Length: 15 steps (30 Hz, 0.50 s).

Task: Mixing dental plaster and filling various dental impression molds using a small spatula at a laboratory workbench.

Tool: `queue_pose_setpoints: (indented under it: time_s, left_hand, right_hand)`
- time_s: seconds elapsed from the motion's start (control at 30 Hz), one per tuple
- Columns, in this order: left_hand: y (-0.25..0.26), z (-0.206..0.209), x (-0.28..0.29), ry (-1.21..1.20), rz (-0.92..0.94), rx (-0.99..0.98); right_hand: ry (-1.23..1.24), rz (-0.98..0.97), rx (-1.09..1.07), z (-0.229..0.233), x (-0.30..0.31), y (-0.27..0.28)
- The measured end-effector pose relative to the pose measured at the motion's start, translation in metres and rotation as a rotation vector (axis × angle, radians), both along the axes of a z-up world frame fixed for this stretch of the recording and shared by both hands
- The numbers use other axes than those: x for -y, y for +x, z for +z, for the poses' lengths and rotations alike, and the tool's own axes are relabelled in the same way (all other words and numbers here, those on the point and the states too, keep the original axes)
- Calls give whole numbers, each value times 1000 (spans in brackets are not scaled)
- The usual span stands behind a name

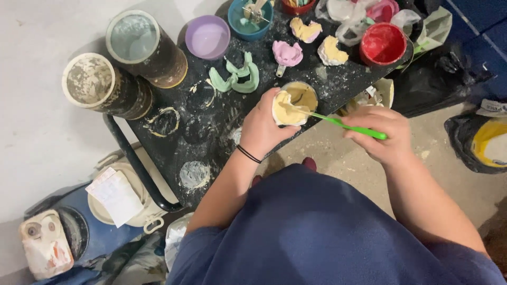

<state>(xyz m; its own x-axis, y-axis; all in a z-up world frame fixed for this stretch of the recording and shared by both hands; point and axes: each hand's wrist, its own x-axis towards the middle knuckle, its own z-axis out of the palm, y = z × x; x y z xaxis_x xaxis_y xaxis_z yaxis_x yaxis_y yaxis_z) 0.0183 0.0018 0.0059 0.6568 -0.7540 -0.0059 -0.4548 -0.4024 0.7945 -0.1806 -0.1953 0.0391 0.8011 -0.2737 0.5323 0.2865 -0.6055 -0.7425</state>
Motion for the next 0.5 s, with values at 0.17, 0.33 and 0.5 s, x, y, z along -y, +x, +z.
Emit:
queue_pose_setpoints:
  time_s: [0.17, 0.33, 0.5]
  left_hand:
    - [2, 8, 0, 17, -1, -44]
    - [4, 11, 1, 36, 5, -51]
    - [1, 14, 1, 44, 15, -36]
  right_hand:
    - [43, 0, -7, -13, 6, -6]
    - [58, -19, -14, -21, 15, -9]
    - [79, -45, -22, -21, 20, -12]
